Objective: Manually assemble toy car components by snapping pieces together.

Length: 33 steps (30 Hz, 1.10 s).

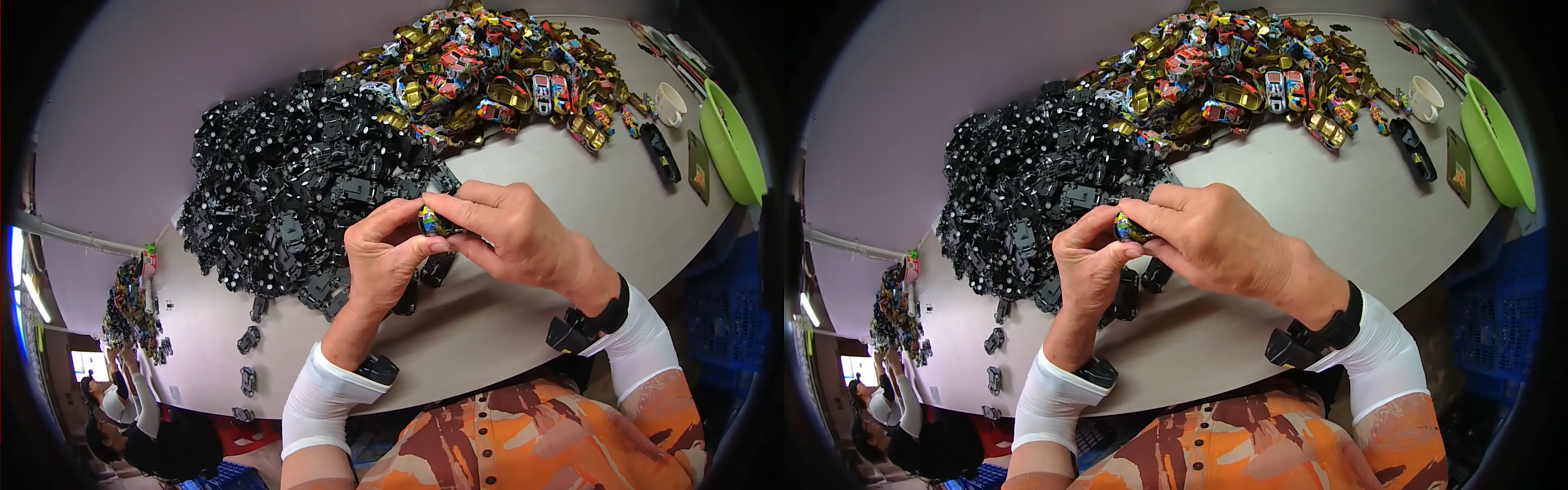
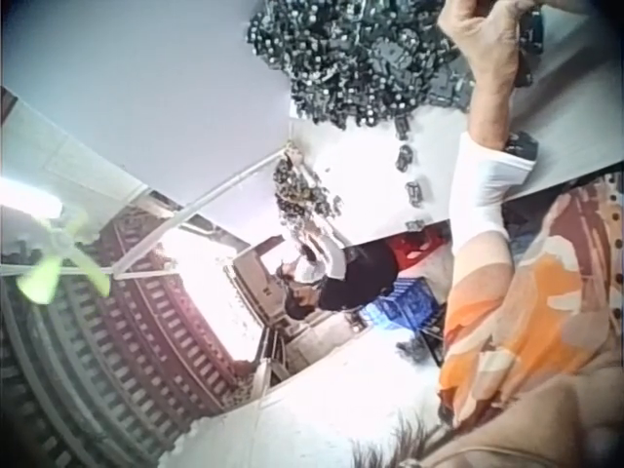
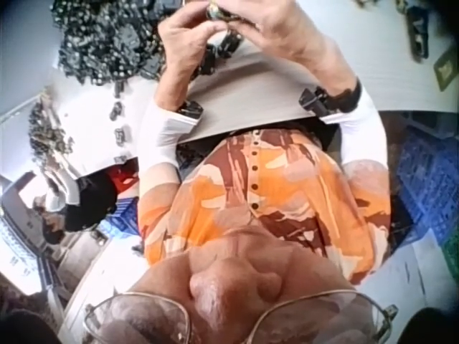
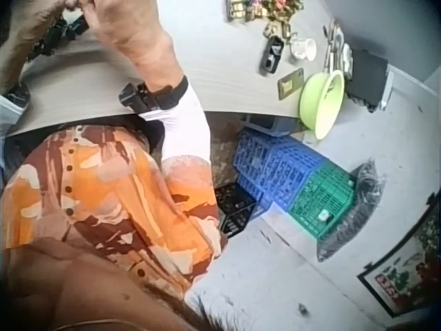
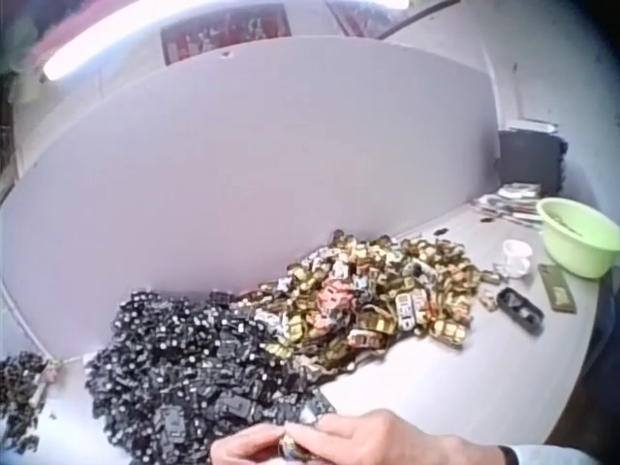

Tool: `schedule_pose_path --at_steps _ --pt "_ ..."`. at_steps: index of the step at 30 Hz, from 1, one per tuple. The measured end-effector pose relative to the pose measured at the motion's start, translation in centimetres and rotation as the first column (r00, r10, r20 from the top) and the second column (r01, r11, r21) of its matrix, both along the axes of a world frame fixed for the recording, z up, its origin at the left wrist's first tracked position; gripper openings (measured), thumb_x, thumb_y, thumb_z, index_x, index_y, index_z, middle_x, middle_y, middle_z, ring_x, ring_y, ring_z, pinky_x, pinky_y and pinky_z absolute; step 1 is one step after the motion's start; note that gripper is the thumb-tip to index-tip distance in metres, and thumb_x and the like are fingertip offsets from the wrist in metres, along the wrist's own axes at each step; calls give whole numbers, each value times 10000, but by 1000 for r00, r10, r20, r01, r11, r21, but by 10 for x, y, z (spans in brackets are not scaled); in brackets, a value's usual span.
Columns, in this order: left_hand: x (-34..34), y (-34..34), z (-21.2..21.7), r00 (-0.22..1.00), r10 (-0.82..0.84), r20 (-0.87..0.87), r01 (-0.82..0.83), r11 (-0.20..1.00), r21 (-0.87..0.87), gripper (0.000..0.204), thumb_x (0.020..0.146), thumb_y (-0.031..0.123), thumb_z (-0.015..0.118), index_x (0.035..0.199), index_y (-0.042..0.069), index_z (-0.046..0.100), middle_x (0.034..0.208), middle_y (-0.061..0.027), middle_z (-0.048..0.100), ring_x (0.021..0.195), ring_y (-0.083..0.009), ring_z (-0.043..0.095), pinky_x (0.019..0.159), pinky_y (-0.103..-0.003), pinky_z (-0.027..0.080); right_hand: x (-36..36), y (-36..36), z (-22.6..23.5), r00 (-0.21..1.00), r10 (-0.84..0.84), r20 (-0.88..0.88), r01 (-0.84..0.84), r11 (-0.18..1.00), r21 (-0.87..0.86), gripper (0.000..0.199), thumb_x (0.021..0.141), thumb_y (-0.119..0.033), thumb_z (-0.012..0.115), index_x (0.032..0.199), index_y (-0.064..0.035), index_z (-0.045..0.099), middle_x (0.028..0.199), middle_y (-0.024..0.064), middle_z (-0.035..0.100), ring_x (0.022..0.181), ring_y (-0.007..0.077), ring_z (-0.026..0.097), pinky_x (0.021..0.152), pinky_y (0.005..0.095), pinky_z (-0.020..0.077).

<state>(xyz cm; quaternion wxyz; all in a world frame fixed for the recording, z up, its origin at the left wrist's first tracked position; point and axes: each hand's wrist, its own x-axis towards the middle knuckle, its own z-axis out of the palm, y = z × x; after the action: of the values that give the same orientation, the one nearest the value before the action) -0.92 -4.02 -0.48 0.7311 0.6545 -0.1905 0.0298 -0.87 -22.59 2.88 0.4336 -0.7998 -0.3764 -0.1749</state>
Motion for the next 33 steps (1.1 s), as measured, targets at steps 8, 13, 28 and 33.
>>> schedule_pose_path --at_steps 8,13,28,33 --pt "1 -8 10 986 -45 -162 28 994 -105 364 661 4 780 981 -26 609 872 -22 592 767 -80 565 664 -203 478 7 4 -16 999 24 -39 -24 1000 8 451 719 -44 684 1150 -7 557 819 111 595 686 264 602 581 316 493" --pt "0 0 0 985 162 52 -169 975 148 372 646 -4 784 958 5 582 852 4 583 744 -55 543 626 -194 460 5 16 -27 987 112 -114 -79 962 260 481 725 -24 687 1188 -29 556 978 145 632 784 250 626 708 298 500" --pt "7 7 9 917 -255 -308 162 942 -295 351 726 -22 709 1060 -27 603 942 -61 621 834 -137 609 740 -248 507 4 13 -22 996 20 -84 -4 981 195 520 651 -11 730 1149 -72 590 792 95 601 681 218 581 611 309 484" --pt "11 9 0 923 -266 -277 155 918 -366 344 758 -2 690 1087 -34 595 968 -80 614 853 -153 608 726 -252 510 6 10 -19 999 12 -53 0 977 214 478 672 1 701 1135 -38 585 786 113 596 689 238 585 601 312 483"
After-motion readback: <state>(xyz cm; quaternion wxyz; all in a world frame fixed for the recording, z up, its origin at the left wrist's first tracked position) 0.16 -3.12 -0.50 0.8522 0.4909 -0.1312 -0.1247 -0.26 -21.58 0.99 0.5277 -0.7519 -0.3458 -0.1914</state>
